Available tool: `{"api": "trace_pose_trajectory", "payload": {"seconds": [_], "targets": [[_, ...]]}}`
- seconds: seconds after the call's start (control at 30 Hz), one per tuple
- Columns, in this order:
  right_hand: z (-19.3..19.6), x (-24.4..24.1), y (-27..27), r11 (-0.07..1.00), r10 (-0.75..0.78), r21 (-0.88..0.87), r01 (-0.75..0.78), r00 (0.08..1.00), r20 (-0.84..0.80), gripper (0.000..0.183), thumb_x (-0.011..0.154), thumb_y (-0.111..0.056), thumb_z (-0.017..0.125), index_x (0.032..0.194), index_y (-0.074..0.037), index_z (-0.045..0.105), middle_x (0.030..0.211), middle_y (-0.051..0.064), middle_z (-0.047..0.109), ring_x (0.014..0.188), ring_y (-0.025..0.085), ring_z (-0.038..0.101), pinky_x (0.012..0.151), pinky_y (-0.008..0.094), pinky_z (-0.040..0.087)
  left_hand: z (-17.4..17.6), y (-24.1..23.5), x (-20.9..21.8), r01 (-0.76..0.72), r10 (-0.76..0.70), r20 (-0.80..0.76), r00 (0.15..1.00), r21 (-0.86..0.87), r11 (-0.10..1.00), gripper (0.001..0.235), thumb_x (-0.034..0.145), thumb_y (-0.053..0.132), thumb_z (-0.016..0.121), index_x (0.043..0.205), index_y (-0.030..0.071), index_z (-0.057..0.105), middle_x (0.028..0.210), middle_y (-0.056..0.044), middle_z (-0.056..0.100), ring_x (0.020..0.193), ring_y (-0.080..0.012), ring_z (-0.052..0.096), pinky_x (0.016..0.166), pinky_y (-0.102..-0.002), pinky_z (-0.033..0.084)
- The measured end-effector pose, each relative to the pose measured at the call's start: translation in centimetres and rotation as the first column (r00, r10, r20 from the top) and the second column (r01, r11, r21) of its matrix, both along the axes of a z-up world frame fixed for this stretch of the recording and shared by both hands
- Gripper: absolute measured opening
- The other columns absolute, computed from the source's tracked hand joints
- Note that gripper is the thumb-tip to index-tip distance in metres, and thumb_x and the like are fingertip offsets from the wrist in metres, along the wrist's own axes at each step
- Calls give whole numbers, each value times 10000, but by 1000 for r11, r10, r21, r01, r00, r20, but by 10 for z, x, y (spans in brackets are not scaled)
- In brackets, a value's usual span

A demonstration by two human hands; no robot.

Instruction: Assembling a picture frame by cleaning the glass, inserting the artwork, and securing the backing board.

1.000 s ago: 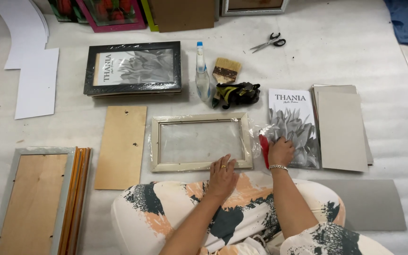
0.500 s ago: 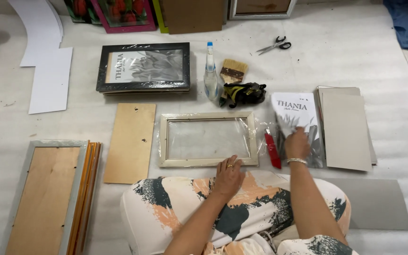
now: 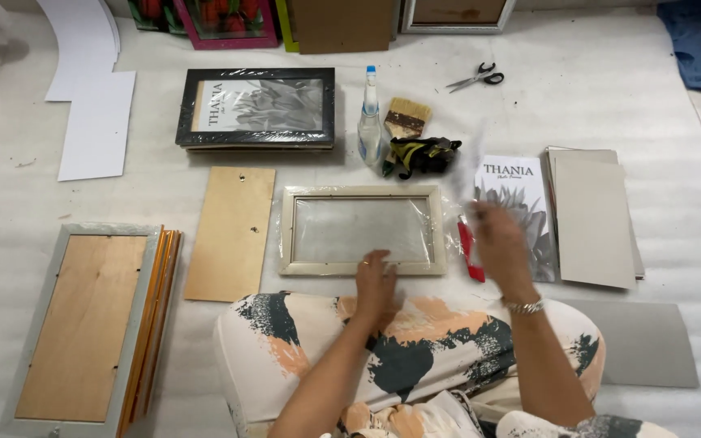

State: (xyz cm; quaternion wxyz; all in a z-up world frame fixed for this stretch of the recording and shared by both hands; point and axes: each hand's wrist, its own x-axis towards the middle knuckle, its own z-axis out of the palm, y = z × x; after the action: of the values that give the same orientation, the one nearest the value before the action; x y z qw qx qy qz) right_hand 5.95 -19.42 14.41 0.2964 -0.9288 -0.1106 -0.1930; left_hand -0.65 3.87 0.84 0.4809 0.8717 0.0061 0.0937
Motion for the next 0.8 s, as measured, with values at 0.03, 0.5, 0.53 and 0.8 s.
{"api": "trace_pose_trajectory", "payload": {"seconds": [0.03,0.5,0.53,0.8], "targets": [[22,-15,21,1000,3,0,-3,1000,0,360,921,61,566,1245,-55,673,1043,188,679,1001,401,672,910,487,530,-10,12,8,-3,3,0,1000,0,1000,386,882,109,688,1258,76,609,1183,-218,624,1046,-454,640,880,-544,521],[-7,13,77,529,479,745,407,582,-657,417,957,-229,683,1372,-225,644,983,108,762,807,192,736,722,354,613,-18,203,61,-202,-136,-439,888,-638,743,721,753,270,961,1381,193,614,1275,-96,703,1182,-260,654,925,-409,544],[-35,15,70,532,480,744,404,580,-658,417,957,-229,683,1372,-225,644,983,108,762,807,192,736,722,354,613,-3,199,59,-204,-134,-439,889,-640,741,721,753,270,961,1381,193,614,1275,-96,703,1182,-260,654,925,-409,544],[-102,-10,93,688,354,569,449,477,-804,622,947,-352,709,1490,-147,486,1138,46,647,991,233,697,907,414,562,-69,200,69,-475,398,-582,710,22,880,589,787,429,881,1232,150,616,1298,-117,676,1240,-322,639,989,-485,543]]}}
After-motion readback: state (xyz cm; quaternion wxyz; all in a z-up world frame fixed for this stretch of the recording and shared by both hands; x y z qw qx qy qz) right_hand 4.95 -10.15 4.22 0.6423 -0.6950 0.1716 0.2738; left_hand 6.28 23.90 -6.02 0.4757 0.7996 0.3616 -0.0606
